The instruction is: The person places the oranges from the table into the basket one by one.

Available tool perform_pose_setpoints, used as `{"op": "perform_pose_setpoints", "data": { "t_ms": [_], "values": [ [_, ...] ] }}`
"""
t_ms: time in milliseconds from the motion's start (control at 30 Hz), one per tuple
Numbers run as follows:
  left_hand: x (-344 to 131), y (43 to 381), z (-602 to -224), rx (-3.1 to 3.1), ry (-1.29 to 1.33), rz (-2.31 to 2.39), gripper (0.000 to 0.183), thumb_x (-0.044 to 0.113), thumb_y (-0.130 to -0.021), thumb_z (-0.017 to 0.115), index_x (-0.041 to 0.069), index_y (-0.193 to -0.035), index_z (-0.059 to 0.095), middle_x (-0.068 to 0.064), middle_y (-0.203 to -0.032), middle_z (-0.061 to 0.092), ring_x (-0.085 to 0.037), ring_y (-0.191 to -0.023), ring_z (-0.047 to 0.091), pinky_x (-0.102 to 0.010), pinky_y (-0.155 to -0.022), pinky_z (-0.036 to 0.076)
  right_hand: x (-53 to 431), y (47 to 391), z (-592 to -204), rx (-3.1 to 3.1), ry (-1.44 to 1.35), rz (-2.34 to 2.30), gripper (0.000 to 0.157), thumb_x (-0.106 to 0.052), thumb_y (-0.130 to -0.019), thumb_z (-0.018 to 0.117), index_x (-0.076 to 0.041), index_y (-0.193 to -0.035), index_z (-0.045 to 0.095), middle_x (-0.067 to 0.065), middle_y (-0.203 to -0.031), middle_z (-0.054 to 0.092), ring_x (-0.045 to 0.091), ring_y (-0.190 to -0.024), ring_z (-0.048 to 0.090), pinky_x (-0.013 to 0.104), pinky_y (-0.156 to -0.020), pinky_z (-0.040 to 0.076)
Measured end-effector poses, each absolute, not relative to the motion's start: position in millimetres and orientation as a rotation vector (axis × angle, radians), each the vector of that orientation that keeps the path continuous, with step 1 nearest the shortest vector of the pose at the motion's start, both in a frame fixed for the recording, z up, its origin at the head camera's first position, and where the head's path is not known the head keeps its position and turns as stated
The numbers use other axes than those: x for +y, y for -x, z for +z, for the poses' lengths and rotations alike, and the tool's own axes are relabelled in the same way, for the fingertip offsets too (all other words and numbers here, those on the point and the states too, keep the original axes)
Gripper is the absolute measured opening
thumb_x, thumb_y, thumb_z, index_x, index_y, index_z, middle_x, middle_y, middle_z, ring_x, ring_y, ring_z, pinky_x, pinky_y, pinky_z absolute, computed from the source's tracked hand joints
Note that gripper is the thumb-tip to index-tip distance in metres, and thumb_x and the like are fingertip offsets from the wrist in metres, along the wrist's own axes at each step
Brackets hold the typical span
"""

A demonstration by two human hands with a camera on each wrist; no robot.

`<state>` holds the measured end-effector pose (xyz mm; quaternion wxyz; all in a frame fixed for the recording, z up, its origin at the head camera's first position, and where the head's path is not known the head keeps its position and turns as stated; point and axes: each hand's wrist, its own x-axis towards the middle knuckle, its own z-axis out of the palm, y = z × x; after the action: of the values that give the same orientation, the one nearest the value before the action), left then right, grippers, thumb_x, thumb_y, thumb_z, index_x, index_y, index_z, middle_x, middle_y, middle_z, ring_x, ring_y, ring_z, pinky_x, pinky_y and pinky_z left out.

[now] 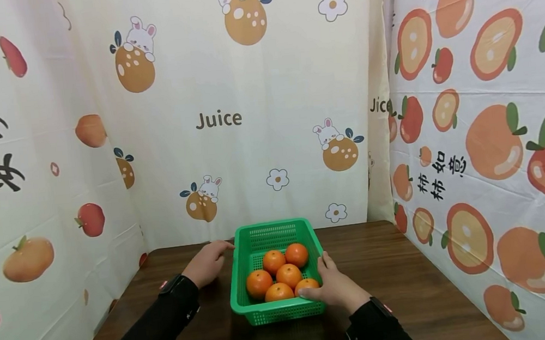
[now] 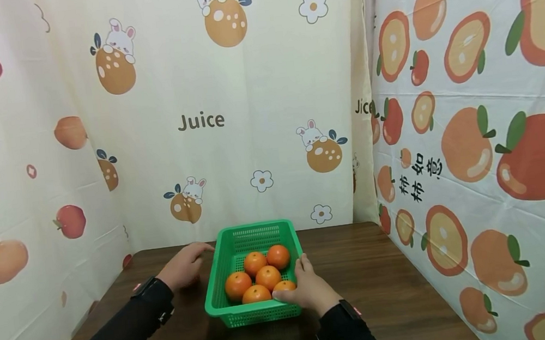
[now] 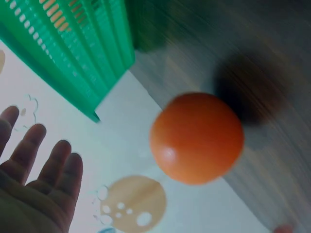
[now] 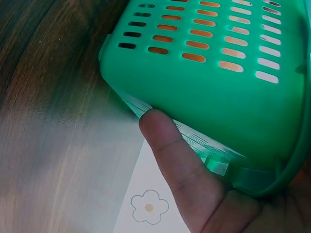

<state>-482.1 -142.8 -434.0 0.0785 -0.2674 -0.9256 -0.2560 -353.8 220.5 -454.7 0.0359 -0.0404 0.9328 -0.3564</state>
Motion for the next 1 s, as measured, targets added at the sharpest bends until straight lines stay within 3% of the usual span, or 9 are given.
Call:
{"op": "perform_pose_setpoints", "data": {
  "t_ms": [400, 700, 1000],
  "values": [
    [-178.5, 484.3, -453.0, -2.733, 0.617, -0.666, 0.034, 0.008, -0.102, 0.060, 0.013, -0.133, 0.071, -0.015, -0.143, 0.065, -0.042, -0.137, 0.058, -0.064, -0.112, 0.049, 219.8, 354.7, -453.8, 2.866, 0.118, -1.103, 0.115, -0.059, -0.091, 0.079, 0.000, -0.169, 0.020, 0.019, -0.180, 0.003, 0.050, -0.153, 0.039, 0.068, -0.118, 0.040],
    [-191.4, 481.0, -466.4, -2.719, 0.513, -0.652, 0.045, 0.011, -0.098, 0.066, 0.013, -0.143, 0.066, -0.022, -0.147, 0.059, -0.052, -0.133, 0.055, -0.068, -0.106, 0.050, 218.8, 355.9, -455.9, 2.875, 0.131, -1.088, 0.115, -0.061, -0.090, 0.079, 0.000, -0.169, 0.021, 0.019, -0.180, 0.004, 0.050, -0.152, 0.040, 0.068, -0.117, 0.040],
    [-195.4, 492.6, -476.4, -2.789, 0.399, -0.668, 0.059, 0.019, -0.098, 0.070, 0.022, -0.156, 0.055, -0.029, -0.161, 0.042, -0.063, -0.139, 0.042, -0.079, -0.104, 0.044, 221.2, 356.8, -456.9, 2.878, 0.141, -1.074, 0.115, -0.061, -0.091, 0.078, 0.001, -0.169, 0.020, 0.020, -0.180, 0.003, 0.050, -0.152, 0.041, 0.067, -0.117, 0.041]
  ]
}}
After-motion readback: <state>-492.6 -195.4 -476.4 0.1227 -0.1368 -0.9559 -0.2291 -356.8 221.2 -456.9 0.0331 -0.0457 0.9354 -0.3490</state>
